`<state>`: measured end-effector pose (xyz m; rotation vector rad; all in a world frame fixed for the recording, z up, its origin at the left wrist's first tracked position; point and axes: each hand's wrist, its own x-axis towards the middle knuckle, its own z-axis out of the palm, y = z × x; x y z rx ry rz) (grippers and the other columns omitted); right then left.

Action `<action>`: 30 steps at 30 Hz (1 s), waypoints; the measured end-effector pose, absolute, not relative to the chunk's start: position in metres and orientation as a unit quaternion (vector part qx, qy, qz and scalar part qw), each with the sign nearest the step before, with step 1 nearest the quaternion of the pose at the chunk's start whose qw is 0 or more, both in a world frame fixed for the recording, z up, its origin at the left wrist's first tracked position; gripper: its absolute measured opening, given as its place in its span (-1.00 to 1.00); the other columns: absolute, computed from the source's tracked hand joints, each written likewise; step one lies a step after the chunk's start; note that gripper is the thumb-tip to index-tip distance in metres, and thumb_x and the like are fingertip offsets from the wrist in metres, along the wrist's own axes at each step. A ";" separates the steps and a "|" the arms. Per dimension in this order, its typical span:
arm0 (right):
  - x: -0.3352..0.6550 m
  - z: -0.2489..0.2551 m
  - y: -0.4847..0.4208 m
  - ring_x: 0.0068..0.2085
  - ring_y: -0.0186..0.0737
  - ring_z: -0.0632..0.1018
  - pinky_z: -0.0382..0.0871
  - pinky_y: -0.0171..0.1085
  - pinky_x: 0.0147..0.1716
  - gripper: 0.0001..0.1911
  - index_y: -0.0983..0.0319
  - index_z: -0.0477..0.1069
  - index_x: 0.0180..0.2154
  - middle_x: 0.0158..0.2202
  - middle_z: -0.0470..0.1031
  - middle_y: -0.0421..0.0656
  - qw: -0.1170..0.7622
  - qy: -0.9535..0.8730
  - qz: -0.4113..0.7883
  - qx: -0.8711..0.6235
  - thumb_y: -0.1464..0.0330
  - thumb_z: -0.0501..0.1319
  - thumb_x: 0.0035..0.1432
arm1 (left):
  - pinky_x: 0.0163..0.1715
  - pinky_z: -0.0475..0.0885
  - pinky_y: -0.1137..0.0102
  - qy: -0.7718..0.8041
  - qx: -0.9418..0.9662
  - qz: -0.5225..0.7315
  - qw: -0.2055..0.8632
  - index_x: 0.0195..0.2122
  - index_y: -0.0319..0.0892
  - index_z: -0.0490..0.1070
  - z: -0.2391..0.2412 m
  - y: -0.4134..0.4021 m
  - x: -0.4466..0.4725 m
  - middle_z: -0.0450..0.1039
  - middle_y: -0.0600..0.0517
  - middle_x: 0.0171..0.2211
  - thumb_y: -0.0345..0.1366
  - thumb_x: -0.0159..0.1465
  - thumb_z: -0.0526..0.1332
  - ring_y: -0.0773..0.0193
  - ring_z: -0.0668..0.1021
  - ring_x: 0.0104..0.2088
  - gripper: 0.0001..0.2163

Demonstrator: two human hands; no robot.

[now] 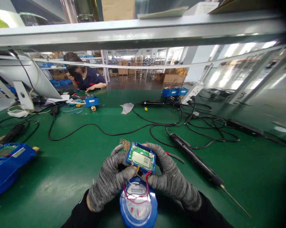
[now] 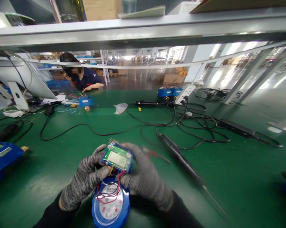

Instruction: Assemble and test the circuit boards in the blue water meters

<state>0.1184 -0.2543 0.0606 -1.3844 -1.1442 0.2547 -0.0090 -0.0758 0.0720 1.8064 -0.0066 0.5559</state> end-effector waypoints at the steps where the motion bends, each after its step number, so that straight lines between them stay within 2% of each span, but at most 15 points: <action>1: 0.118 0.058 -0.254 0.11 0.10 0.46 0.40 0.02 0.09 -0.29 0.04 0.24 0.24 0.16 0.36 -0.02 0.615 -0.496 0.093 -0.606 0.18 0.45 0.13 | 0.40 -0.14 0.16 -0.010 0.780 0.239 0.579 -0.35 -0.12 0.55 0.072 -0.074 -0.009 0.62 0.07 -0.24 -0.23 0.22 0.35 0.17 0.60 -0.11 -0.91; 5: 0.118 0.054 -0.256 0.09 0.13 0.47 0.44 -0.01 0.05 -0.25 0.06 0.26 0.23 0.14 0.38 -0.02 0.599 -0.506 0.031 -0.620 0.14 0.48 0.07 | 0.40 -0.10 0.19 -0.065 0.832 0.287 0.470 -0.30 -0.08 0.52 0.073 -0.066 -0.010 0.61 0.11 -0.22 -0.30 0.23 0.34 0.25 0.61 -0.16 -0.96; 8: 0.119 0.058 -0.261 0.10 0.14 0.47 0.41 0.03 0.09 -0.29 0.05 0.25 0.22 0.13 0.38 -0.03 0.586 -0.498 -0.012 -0.639 0.18 0.45 0.10 | 0.37 -0.01 0.15 -0.081 0.868 0.355 0.337 -0.33 -0.08 0.49 0.073 -0.063 -0.008 0.62 0.08 -0.27 -0.34 0.19 0.35 0.20 0.61 -0.13 -0.94; 10: 0.120 0.061 -0.264 0.10 0.13 0.46 0.39 0.07 0.10 -0.34 0.02 0.23 0.22 0.13 0.38 -0.05 0.583 -0.496 -0.014 -0.643 0.22 0.41 0.13 | 0.34 0.05 0.13 -0.075 0.870 0.379 0.307 -0.36 -0.09 0.47 0.073 -0.064 -0.006 0.61 0.08 -0.30 -0.37 0.18 0.34 0.19 0.62 -0.15 -0.94; 15: 0.120 0.066 -0.266 0.15 0.13 0.44 0.40 0.08 0.11 -0.30 -0.02 0.17 0.26 0.19 0.33 -0.05 0.595 -0.483 0.065 -0.639 0.16 0.41 0.18 | 0.29 0.16 0.14 -0.049 0.844 0.387 0.368 -0.43 -0.12 0.39 0.068 -0.074 -0.005 0.59 0.12 -0.34 -0.38 0.17 0.33 0.25 0.62 -0.29 -0.88; 18: 0.116 0.070 -0.259 0.12 0.15 0.46 0.44 0.06 0.07 -0.22 0.06 0.18 0.24 0.17 0.36 0.02 0.619 -0.488 0.127 -0.603 0.12 0.47 0.10 | 0.31 0.11 0.14 -0.035 0.835 0.386 0.390 -0.42 -0.12 0.37 0.065 -0.075 -0.005 0.58 0.14 -0.32 -0.40 0.16 0.34 0.26 0.61 -0.28 -0.86; 20: 0.113 0.071 -0.255 0.10 0.17 0.48 0.46 0.07 0.05 -0.24 0.10 0.19 0.23 0.15 0.38 0.06 0.634 -0.490 0.150 -0.579 0.12 0.47 0.11 | 0.32 0.06 0.13 -0.025 0.830 0.380 0.409 -0.41 -0.13 0.39 0.064 -0.075 -0.006 0.58 0.13 -0.31 -0.38 0.16 0.36 0.26 0.61 -0.26 -0.87; 23: 0.112 0.073 -0.253 0.06 0.16 0.51 0.50 0.08 0.00 -0.28 0.10 0.18 0.22 0.13 0.39 0.08 0.644 -0.474 0.146 -0.583 0.15 0.45 0.14 | 0.36 -0.02 0.10 0.001 0.822 0.312 0.477 -0.35 -0.12 0.49 0.066 -0.075 -0.007 0.59 0.10 -0.29 -0.31 0.17 0.37 0.22 0.62 -0.24 -0.92; 26: 0.114 0.071 -0.255 0.06 0.18 0.51 0.52 0.08 -0.02 -0.25 0.09 0.21 0.20 0.15 0.36 0.07 0.644 -0.460 0.110 -0.601 0.17 0.49 0.08 | 0.38 -0.05 0.12 0.005 0.793 0.231 0.563 -0.24 -0.10 0.56 0.068 -0.073 -0.010 0.62 0.06 -0.24 -0.21 0.26 0.31 0.19 0.62 -0.19 -0.88; 30: 0.115 0.067 -0.256 0.14 0.23 0.44 0.51 0.09 0.01 -0.27 0.09 0.30 0.18 0.17 0.35 0.04 0.649 -0.446 0.064 -0.613 0.14 0.50 0.04 | 0.37 -0.03 0.15 0.005 0.772 0.199 0.604 -0.27 -0.09 0.60 0.074 -0.068 -0.013 0.63 0.06 -0.23 -0.18 0.33 0.24 0.19 0.62 -0.18 -0.83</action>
